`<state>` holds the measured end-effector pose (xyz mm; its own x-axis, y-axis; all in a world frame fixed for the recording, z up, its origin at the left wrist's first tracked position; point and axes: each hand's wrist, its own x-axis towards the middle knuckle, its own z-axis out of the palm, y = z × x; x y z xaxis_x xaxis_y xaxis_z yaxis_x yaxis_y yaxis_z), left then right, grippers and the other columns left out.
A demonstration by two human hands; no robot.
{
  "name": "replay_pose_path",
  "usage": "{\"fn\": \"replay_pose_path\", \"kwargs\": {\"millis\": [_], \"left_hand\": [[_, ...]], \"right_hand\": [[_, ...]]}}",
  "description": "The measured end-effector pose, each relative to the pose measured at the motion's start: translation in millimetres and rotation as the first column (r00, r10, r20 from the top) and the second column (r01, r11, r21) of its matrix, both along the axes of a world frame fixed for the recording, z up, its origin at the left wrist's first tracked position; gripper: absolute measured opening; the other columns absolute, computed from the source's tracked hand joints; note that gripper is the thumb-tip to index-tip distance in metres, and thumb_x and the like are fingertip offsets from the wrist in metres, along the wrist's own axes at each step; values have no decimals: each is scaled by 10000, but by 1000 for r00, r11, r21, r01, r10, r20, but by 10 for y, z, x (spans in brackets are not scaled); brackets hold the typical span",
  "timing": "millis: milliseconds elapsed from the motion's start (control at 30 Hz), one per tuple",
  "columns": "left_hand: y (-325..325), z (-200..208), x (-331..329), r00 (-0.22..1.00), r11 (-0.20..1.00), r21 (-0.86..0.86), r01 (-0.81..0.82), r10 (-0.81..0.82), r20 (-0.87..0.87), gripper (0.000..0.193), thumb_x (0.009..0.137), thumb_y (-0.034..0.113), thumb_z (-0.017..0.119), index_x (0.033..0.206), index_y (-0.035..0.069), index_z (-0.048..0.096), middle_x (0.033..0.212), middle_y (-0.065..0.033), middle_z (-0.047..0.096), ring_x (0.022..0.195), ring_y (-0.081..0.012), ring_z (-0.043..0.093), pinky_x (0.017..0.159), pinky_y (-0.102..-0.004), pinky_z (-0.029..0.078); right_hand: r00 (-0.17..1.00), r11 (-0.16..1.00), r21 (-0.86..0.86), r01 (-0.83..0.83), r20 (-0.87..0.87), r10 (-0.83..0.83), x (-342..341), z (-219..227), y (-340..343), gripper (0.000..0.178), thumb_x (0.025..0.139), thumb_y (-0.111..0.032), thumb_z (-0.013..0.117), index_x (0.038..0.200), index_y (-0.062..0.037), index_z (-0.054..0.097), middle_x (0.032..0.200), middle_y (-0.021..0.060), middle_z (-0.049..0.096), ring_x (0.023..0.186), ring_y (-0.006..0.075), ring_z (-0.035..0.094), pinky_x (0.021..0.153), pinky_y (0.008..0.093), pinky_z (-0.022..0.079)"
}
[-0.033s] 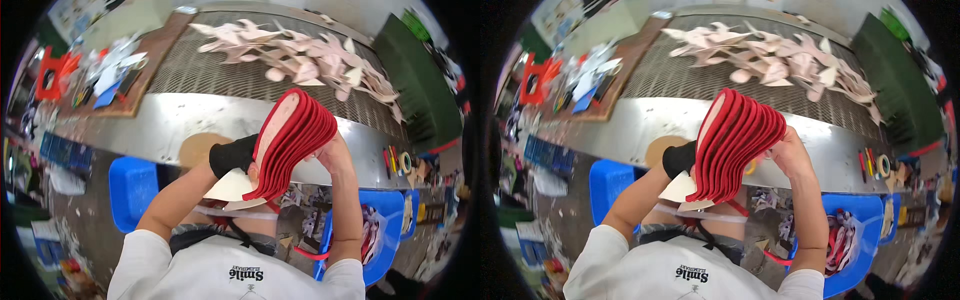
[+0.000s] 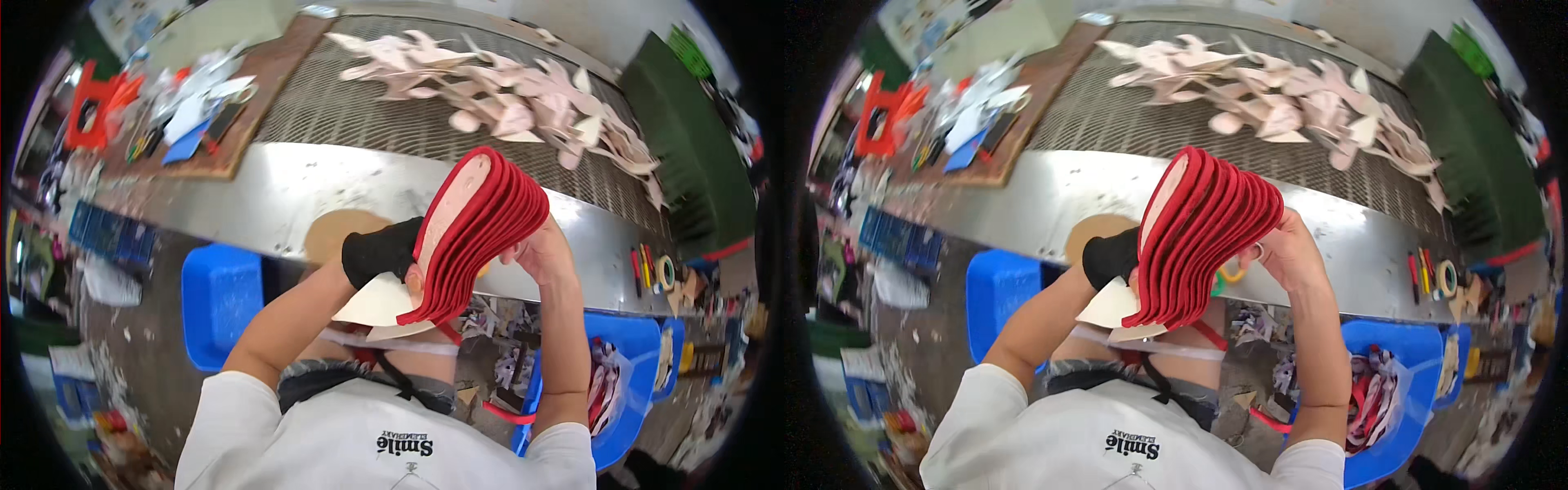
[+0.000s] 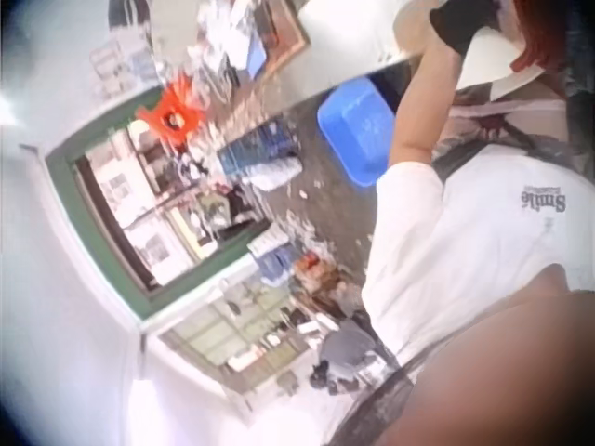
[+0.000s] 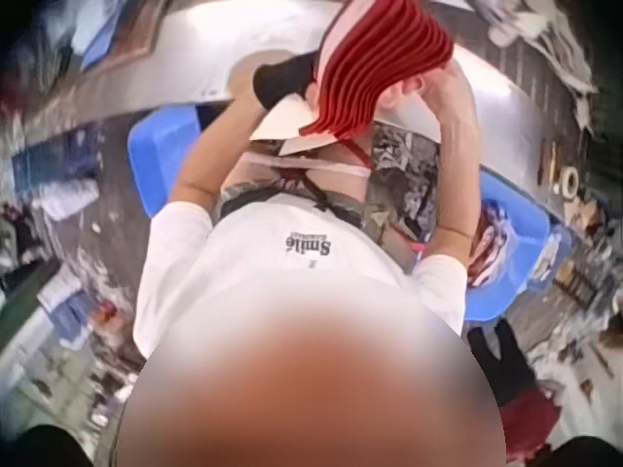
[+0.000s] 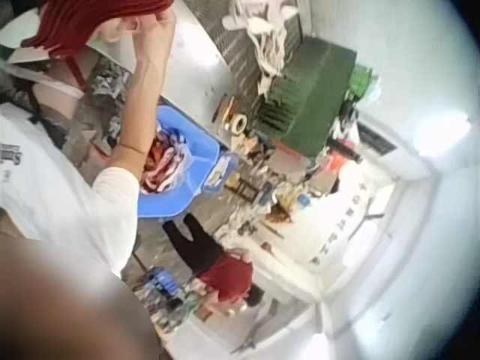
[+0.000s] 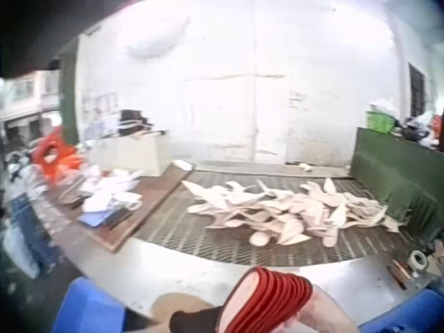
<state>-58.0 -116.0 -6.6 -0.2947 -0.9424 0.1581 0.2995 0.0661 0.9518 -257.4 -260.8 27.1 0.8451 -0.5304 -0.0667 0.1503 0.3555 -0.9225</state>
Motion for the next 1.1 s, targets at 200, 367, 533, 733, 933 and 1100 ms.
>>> {"fn": "replay_pose_path", "kwargs": {"millis": [200, 367, 533, 733, 933, 1100], "left_hand": [[1225, -29, 298, 961, 966, 32, -258, 260, -97, 1049, 478, 275, 898, 1352, 7, 383, 1237, -120, 542, 1143, -192, 503, 992, -337, 381], [2146, -99, 490, 889, 891, 99, -443, 451, -85, 1047, 475, 235, 888, 1355, -6, 374, 1198, -131, 556, 1114, -195, 517, 978, -334, 389], [2816, -384, 729, 772, 787, 6, -617, 603, 199, 1064, 458, 191, 853, 1369, -22, 346, 1083, -149, 575, 1003, -209, 549, 907, -325, 427], [3398, -840, 762, 756, 713, 324, -622, 654, 12, 1024, 524, 179, 869, 1382, 14, 334, 1231, -104, 521, 1124, -173, 490, 971, -308, 388], [4402, -2065, 810, 421, 272, 392, -879, 829, 369, 778, 608, 75, 718, 1330, 18, 435, 1201, -129, 571, 1083, -198, 546, 943, -333, 426], [4757, -3344, 1422, 273, -218, 350, -911, 319, 908, 814, 523, 360, 820, 1220, 62, 524, 1127, -174, 604, 1028, -300, 596, 878, -377, 487]], "right_hand": [[994, 897, 433, -90, -12, 105, 664, -344, 872, 108, 866, -62, 548, 947, -13, 600, 623, 61, 596, 451, 121, 536, 380, 194, 396], [941, 817, 480, -318, 58, 332, 1121, -410, 1411, 404, 905, -199, 514, 1268, -30, 463, 1003, 69, 602, 575, 40, 509, 317, 142, 308], [918, 910, 160, -383, 180, 355, 1385, -65, 1722, 407, 902, -326, 519, 1175, -25, 528, 1086, 137, 602, 534, 118, 464, 454, 230, 372], [600, 179, -684, -707, -447, 663, 1413, -73, 2650, 248, 784, -79, 621, 1031, -63, 612, 872, 133, 631, 696, 251, 607, 628, 329, 487], [905, 706, -620, -341, -420, 68, 1827, -488, 2313, 209, 909, -32, 537, 1097, 24, 609, 1011, 87, 646, 956, 147, 608, 830, 252, 463], [936, 325, -901, -287, -336, -103, 2142, -841, 1988, 173, 863, -11, 564, 1026, -6, 623, 881, 63, 607, 798, 144, 585, 720, 251, 463]]}}
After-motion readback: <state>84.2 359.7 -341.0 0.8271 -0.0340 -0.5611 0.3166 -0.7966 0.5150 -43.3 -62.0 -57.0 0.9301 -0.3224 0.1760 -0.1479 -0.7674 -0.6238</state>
